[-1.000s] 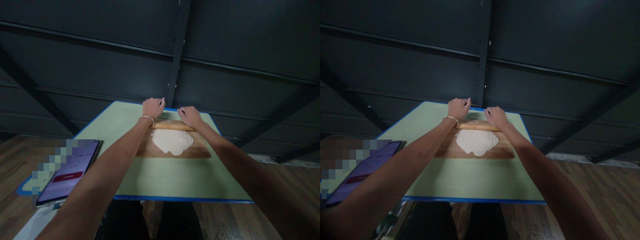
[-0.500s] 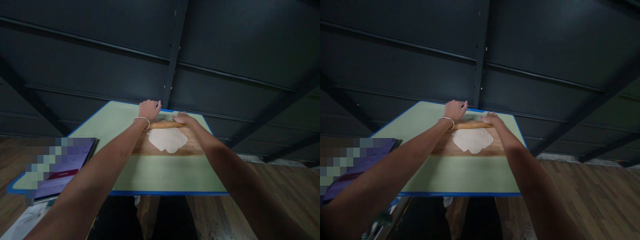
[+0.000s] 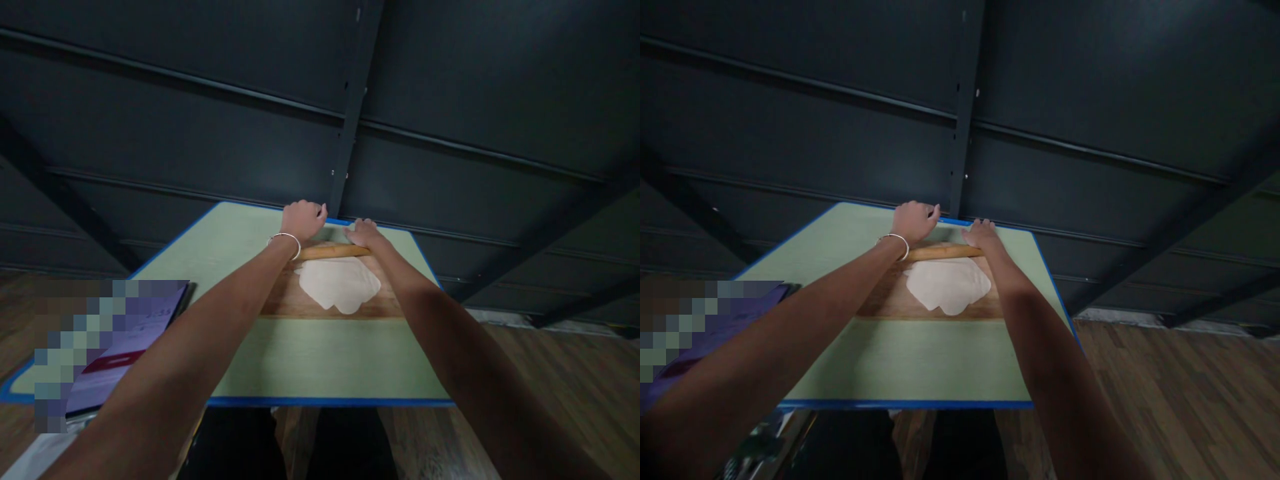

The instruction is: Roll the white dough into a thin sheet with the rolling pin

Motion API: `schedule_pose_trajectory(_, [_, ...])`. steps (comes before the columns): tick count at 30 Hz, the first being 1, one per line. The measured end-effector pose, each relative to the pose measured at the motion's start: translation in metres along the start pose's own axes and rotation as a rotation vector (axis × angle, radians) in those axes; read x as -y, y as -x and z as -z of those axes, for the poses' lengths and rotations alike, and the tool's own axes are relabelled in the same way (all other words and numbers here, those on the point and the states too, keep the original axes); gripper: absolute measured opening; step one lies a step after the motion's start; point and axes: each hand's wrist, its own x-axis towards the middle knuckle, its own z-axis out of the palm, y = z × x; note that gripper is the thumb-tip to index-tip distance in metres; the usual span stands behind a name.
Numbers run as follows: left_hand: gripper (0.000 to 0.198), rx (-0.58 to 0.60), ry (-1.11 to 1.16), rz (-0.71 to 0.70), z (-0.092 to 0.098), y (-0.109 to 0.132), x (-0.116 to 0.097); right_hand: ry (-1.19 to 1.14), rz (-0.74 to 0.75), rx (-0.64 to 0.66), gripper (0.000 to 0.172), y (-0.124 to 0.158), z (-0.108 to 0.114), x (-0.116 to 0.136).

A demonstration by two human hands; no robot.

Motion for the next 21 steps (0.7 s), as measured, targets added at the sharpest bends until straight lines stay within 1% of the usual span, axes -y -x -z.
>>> schedule_pose_trajectory(4, [0.06, 0.014, -0.029, -0.036, 0.0, -0.002, -0.001, -0.001, 0.037, -0.053, 0.063, -0.001, -0.004, -0.004])
schedule_pose_trajectory(10, [0.063, 0.043, -0.052, -0.072, -0.001, -0.004, -0.002, -0.028, -0.02, -0.058, 0.062, 0.004, -0.009, -0.007])
schedule_pose_trajectory(17, [0.063, 0.034, -0.075, -0.076, -0.003, -0.005, -0.003, -0.065, -0.083, -0.104, 0.058, 0.02, -0.004, -0.001])
schedule_pose_trajectory(21, [0.064, 0.041, -0.071, -0.083, 0.0, -0.002, -0.004, -0.061, -0.066, -0.125, 0.053, 0.028, 0.0, 0.001])
